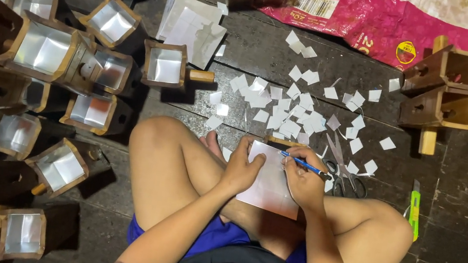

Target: Marking a small metal sheet with a pen and cutting it with scissors to fit into wooden lantern frames

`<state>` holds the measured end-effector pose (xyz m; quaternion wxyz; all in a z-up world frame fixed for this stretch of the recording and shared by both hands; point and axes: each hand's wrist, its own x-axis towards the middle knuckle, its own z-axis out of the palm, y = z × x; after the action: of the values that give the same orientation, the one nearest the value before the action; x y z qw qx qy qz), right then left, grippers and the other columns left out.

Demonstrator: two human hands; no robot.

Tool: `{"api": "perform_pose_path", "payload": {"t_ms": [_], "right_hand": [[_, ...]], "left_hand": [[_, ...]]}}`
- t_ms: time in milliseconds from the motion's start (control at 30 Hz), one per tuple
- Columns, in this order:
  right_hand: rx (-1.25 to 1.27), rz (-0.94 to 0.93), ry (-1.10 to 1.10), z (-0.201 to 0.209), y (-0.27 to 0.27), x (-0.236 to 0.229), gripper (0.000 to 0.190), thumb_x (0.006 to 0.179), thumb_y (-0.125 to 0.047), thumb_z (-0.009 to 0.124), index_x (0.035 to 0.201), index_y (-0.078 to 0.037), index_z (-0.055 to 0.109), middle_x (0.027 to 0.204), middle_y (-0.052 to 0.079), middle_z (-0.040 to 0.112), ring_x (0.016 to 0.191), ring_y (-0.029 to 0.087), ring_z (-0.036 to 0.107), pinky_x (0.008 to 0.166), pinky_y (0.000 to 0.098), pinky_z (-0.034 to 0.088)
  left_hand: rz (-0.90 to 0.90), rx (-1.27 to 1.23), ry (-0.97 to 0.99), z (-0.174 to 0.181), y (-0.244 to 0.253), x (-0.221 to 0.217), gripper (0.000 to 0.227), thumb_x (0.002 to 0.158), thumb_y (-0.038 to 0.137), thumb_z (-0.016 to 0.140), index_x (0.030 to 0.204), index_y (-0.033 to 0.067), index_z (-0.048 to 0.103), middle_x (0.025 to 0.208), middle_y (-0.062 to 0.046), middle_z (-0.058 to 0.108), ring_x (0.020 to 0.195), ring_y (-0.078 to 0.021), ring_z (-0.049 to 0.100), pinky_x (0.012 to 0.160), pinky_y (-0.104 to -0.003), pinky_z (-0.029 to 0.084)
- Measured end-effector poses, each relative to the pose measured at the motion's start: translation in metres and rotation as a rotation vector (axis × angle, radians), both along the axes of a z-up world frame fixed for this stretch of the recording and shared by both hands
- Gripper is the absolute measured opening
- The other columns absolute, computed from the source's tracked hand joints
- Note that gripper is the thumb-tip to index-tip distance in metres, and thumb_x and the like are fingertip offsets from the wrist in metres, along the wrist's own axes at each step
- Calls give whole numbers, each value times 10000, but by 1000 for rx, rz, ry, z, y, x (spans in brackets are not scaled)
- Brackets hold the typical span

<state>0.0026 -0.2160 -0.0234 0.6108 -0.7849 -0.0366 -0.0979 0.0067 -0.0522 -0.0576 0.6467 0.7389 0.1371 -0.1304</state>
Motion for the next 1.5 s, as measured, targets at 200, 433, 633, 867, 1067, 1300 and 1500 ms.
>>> {"api": "perform_pose_path", "payload": {"t_ms": [200, 433, 633, 867, 1067, 1300, 1500], "right_hand": [[-107, -42, 43, 0, 2, 0, 17, 836, 42, 688, 844, 37, 674, 828, 198, 734, 693, 271, 738, 613, 379, 580], [-76, -49, 89, -3, 1, 2, 18, 825, 38, 678, 833, 24, 670, 817, 184, 730, 700, 247, 726, 630, 357, 579], [-112, -38, 120, -9, -2, 1, 45, 786, 2, 703, 827, -4, 686, 807, 166, 738, 709, 255, 723, 641, 371, 575], [226, -197, 9, -5, -3, -9, 52, 947, 49, 632, 988, 41, 602, 1014, 238, 680, 757, 244, 712, 649, 333, 630], [287, -243, -88, -6, -23, -19, 181, 934, 115, 678, 986, 60, 513, 1055, 215, 578, 820, 237, 690, 725, 330, 622], [138, -213, -121, -39, -34, -29, 179, 798, 151, 774, 849, 62, 628, 837, 166, 640, 828, 272, 706, 835, 368, 584], [121, -249, -140, -41, -31, -23, 186, 822, 176, 730, 861, 40, 609, 862, 169, 637, 879, 301, 725, 876, 385, 588]], "left_hand": [[-9, 1, -8, 3, -1, 0, 375, 881, 158, 669, 1237, 97, 569, 950, -200, 704, 992, -370, 700, 866, -491, 529], [-16, -11, -12, 3, 0, -1, 394, 881, 143, 663, 1257, 95, 556, 942, -201, 702, 988, -366, 698, 871, -481, 530], [-16, -19, -23, 16, 2, -2, 420, 883, 123, 652, 1286, 88, 543, 959, -208, 718, 999, -364, 703, 879, -482, 536], [-17, 6, 12, 26, 5, -5, 438, 888, 148, 655, 1316, 124, 563, 1016, -228, 731, 1080, -393, 697, 941, -492, 531], [8, 68, 90, 29, 5, -11, 467, 885, 181, 688, 1336, 136, 578, 1025, -216, 739, 1093, -357, 707, 934, -466, 554], [30, 43, 91, 20, -1, -8, 461, 857, 187, 717, 1301, 115, 617, 962, -182, 731, 978, -317, 723, 851, -438, 572], [50, 18, 64, 28, -3, -6, 394, 901, 183, 676, 1284, 99, 638, 988, -232, 739, 1014, -371, 725, 861, -469, 579]]}}
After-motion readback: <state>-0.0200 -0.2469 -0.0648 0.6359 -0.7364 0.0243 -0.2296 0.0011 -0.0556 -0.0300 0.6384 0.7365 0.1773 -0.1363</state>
